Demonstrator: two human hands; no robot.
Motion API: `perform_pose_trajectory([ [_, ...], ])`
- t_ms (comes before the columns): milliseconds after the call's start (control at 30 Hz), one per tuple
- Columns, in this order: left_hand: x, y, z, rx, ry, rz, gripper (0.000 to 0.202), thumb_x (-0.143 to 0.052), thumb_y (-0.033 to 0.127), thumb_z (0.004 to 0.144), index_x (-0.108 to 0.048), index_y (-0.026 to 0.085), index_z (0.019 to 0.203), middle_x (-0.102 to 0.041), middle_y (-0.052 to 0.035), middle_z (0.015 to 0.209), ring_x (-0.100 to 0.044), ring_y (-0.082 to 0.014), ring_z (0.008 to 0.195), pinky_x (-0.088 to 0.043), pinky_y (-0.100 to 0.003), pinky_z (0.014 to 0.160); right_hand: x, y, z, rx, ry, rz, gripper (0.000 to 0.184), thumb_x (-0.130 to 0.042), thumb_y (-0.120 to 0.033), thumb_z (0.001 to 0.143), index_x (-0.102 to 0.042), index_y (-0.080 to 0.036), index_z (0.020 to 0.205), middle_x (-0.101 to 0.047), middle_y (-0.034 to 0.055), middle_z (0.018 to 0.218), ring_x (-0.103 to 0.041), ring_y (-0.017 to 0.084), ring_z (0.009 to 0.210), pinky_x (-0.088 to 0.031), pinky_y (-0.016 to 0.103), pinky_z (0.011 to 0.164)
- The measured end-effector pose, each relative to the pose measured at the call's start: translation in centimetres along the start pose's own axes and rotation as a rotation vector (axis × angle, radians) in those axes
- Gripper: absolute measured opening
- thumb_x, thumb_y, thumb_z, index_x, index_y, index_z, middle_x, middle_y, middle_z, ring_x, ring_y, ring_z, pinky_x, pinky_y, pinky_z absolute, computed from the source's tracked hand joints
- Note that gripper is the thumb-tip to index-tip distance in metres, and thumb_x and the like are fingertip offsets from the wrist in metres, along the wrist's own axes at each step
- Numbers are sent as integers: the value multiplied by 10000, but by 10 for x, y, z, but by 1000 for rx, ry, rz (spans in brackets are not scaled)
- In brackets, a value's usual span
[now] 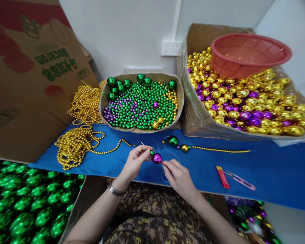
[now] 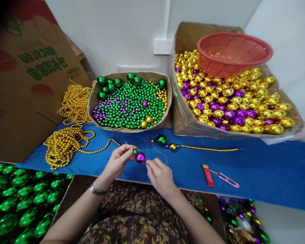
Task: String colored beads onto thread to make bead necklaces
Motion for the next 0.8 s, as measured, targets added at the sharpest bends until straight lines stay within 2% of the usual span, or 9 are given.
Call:
perform_pose_trajectory([
  [433, -1, -2, 0, -14, 3, -15, 244, -706, 382, 775, -708, 162, 881, -657, -50, 908, -578, -115, 734, -511, -209, 634, 0, 1, -1, -12, 11, 6, 254, -400, -259, 980, -641, -182, 1006, -631, 59, 828, -626, 156, 727, -499, 259, 681],
  [800, -1, -4, -1, -25, 2, 7, 237, -748, 325, 743, -702, 174, 920, -627, -4, 766, -565, -86, 658, -489, -187, 623, -3, 4, -2, -18, -6, 11, 230, -409, -238, 979, -630, -185, 1018, -616, 56, 827, -611, 155, 718, -487, 258, 671],
])
Point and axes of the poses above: each hand's wrist, its own z-axis towards the middle knuckle, its own x-axis out of the back of the hand, y = z × x, the point moved 1 cm from there along z, towards the middle knuckle
